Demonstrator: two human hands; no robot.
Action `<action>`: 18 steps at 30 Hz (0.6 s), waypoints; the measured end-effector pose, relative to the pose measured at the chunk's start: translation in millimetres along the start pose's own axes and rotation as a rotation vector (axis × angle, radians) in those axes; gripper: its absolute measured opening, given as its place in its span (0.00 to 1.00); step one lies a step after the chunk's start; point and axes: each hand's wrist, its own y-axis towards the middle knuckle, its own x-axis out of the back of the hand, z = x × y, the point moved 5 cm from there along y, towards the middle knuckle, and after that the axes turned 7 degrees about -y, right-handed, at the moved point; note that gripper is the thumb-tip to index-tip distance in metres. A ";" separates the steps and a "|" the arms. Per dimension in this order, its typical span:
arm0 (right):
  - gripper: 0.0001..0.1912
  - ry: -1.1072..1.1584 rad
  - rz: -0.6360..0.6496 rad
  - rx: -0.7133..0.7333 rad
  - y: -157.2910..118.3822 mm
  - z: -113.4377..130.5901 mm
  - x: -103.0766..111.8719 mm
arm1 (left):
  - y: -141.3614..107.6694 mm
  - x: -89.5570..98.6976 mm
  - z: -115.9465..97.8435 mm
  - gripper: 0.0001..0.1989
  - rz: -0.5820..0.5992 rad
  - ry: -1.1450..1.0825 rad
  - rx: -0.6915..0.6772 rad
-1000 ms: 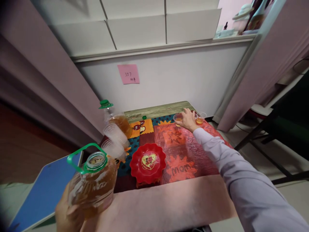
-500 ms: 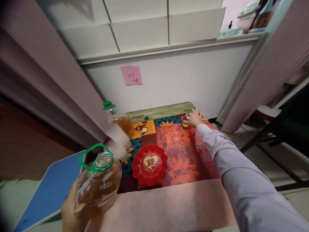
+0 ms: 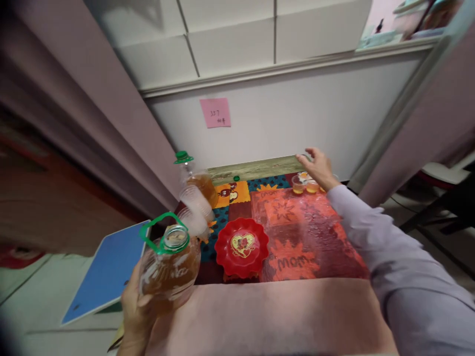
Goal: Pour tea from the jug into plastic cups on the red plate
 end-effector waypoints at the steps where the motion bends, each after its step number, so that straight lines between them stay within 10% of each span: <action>1: 0.36 0.101 -0.013 0.012 -5.7 20.8 7.1 | -2.0 0.0 -1.1 0.62 0.006 -0.007 -0.013; 5: 0.18 0.335 0.168 0.242 -72.8 133.7 6.9 | -8.8 2.5 1.8 0.61 -0.012 -0.055 -0.011; 10: 0.09 0.399 0.433 0.596 -171.7 259.1 -45.9 | -10.1 2.2 4.9 0.60 -0.032 -0.128 -0.022; 18: 0.11 -0.070 0.708 0.811 -202.3 337.4 -124.6 | -8.8 1.1 6.4 0.61 -0.009 -0.167 -0.023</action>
